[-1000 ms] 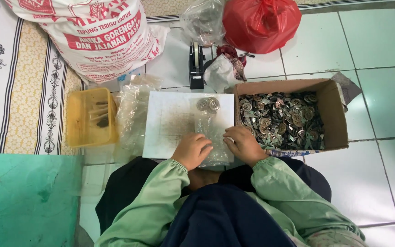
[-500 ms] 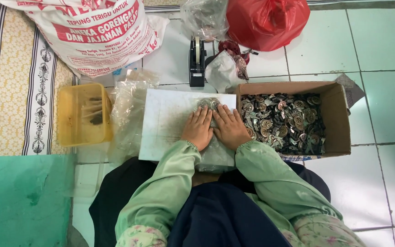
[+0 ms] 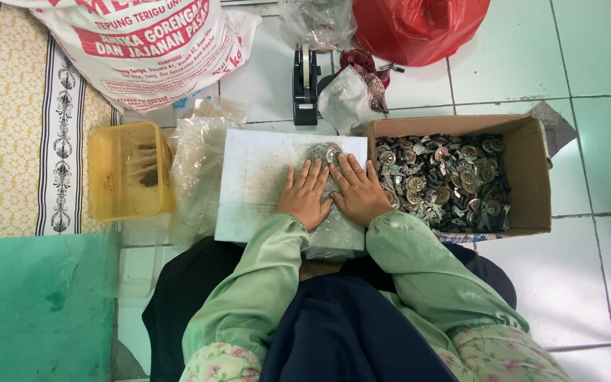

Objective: Packaging small metal pins or badges into individual plastic bags from a larger box.

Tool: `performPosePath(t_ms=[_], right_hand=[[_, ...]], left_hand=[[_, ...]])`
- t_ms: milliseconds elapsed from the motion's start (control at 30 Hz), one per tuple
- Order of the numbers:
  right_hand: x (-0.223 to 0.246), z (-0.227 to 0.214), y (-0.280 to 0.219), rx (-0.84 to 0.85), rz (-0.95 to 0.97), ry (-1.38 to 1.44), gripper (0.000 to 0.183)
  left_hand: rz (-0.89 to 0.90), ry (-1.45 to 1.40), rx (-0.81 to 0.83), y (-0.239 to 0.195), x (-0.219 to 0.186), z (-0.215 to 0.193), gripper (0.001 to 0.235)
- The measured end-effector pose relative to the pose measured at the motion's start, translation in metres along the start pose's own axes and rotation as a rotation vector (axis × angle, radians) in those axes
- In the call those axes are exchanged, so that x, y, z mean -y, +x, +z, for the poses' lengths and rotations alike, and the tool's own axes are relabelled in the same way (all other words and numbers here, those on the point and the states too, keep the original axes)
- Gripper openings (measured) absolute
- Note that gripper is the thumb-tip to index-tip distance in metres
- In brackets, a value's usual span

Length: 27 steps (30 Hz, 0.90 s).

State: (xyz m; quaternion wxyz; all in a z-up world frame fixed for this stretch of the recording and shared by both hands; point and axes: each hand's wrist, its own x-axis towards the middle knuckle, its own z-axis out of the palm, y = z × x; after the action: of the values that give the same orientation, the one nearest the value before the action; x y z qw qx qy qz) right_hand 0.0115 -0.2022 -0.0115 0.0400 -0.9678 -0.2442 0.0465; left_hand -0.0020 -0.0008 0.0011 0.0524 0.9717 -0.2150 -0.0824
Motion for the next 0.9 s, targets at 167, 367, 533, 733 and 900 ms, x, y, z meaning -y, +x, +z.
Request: performPosePath(t_ms=[167,367,533,733,900], right_hand=[[0.001,-0.011,-0.002,0.081,-0.008,-0.007,0.075],[0.002,-0.016,0.001,0.142,0.001,-0.024,0.076],[-0.001,-0.011,0.001,0.115,-0.015,-0.001,0.076],[0.007,-0.013,-0.011,-0.019,-0.028,-0.050,0.074],[0.010,-0.012,-0.046,-0.080,-0.140,-0.079,0.069]], left_hand=[[0.018,-0.026,0.053,-0.004,0.002,-0.008,0.081],[0.069,0.000,0.006,-0.010,0.005,-0.006,0.080],[0.105,-0.016,0.026,-0.020,0.009,-0.007,0.081],[0.107,-0.043,0.009,-0.023,0.010,-0.010,0.082],[0.114,-0.031,0.053,-0.023,0.010,-0.012,0.083]])
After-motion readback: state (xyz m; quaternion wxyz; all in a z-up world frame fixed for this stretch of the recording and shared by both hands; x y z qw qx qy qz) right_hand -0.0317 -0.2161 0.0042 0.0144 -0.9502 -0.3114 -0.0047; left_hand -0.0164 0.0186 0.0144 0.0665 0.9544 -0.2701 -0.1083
